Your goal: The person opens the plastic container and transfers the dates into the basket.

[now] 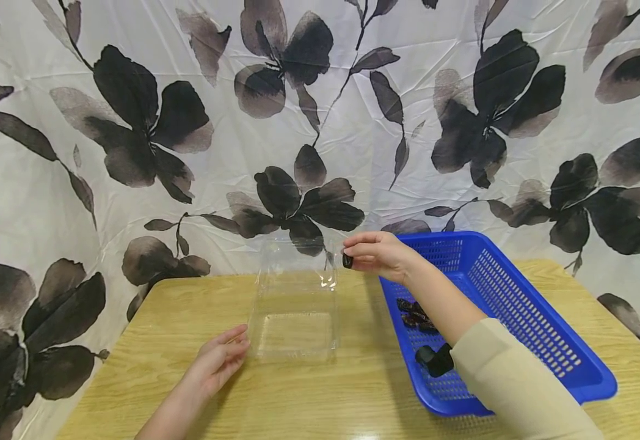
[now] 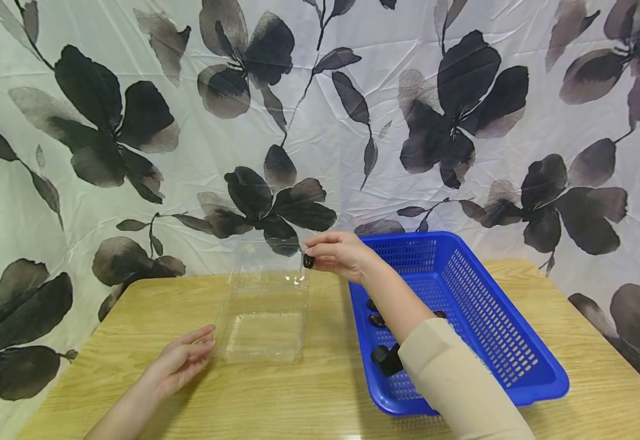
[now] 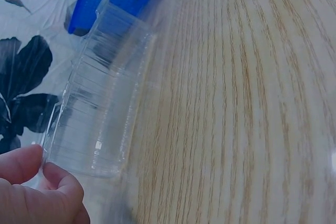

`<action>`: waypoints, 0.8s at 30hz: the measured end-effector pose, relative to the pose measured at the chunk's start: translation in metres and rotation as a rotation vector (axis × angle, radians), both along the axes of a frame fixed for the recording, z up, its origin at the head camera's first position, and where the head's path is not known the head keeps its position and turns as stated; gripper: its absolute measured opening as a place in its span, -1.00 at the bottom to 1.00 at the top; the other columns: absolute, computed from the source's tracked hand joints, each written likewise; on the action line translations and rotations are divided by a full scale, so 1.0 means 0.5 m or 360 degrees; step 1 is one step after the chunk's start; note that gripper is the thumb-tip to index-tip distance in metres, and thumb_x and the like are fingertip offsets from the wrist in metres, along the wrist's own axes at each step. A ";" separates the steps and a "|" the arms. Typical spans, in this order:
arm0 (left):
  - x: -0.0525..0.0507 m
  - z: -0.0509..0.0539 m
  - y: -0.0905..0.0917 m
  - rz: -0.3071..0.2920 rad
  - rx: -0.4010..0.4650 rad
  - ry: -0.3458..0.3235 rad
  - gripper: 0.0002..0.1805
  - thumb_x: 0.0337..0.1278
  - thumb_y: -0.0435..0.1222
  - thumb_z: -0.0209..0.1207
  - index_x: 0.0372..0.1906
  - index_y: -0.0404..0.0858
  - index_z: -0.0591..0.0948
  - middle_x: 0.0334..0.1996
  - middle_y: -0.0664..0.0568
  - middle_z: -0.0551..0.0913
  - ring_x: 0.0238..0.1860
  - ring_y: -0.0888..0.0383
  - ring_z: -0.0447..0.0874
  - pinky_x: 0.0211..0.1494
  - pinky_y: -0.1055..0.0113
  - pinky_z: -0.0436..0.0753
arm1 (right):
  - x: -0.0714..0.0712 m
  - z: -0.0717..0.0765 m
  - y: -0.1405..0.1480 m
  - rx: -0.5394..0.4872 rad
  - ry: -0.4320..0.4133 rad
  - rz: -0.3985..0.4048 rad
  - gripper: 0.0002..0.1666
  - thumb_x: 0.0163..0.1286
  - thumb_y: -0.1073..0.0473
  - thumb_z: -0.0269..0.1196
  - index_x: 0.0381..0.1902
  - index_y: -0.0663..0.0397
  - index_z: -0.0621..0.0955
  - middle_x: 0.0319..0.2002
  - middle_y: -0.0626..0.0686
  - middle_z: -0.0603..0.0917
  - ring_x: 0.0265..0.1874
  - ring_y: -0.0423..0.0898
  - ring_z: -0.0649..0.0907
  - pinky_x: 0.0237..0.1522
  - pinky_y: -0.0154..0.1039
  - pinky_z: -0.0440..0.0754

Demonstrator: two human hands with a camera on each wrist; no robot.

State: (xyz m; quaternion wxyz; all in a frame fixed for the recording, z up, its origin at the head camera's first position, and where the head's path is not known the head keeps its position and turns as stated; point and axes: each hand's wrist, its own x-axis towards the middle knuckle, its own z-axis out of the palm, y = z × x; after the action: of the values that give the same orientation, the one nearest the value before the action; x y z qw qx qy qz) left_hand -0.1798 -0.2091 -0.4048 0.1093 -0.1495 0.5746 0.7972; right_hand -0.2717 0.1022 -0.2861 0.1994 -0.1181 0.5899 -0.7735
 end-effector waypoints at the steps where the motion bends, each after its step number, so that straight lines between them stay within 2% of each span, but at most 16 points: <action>1: 0.001 -0.001 -0.001 -0.0004 0.0003 -0.0003 -0.30 0.18 -0.55 0.07 0.38 -0.47 0.05 -0.12 0.02 0.36 -0.22 0.25 0.42 -0.19 0.53 0.48 | -0.001 0.000 0.007 0.0003 0.0000 -0.0002 -0.56 0.25 0.55 0.00 -0.52 -0.01 0.66 -0.44 -0.03 0.66 -0.43 -0.18 0.64 -0.29 -0.31 0.61; 12: 0.002 0.001 0.000 0.0027 0.0015 -0.0002 -0.30 0.16 -0.56 0.08 0.38 -0.48 0.07 -0.15 0.03 0.39 -0.25 0.26 0.44 -0.20 0.52 0.48 | -0.004 -0.003 0.091 0.0072 0.0038 -0.0034 -0.54 0.27 0.54 0.00 -0.50 -0.03 0.70 -0.41 -0.07 0.68 -0.37 -0.23 0.65 -0.26 -0.33 0.59; 24: 0.003 0.004 0.001 0.0052 0.0029 0.0002 -0.33 0.19 -0.58 0.04 0.37 -0.49 0.08 -0.21 0.03 0.42 -0.28 0.25 0.47 -0.21 0.51 0.50 | 0.000 -0.009 0.159 0.0108 -0.0002 -0.0056 -0.55 0.30 0.53 0.00 -0.48 -0.02 0.70 -0.40 -0.06 0.69 -0.36 -0.25 0.65 -0.25 -0.38 0.59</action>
State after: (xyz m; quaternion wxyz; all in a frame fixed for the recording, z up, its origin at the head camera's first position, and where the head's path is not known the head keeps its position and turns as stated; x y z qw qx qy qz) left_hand -0.1782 -0.2087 -0.4028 0.0974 -0.1573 0.5648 0.8042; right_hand -0.2715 0.1818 -0.2908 0.1900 -0.1005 0.6176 -0.7566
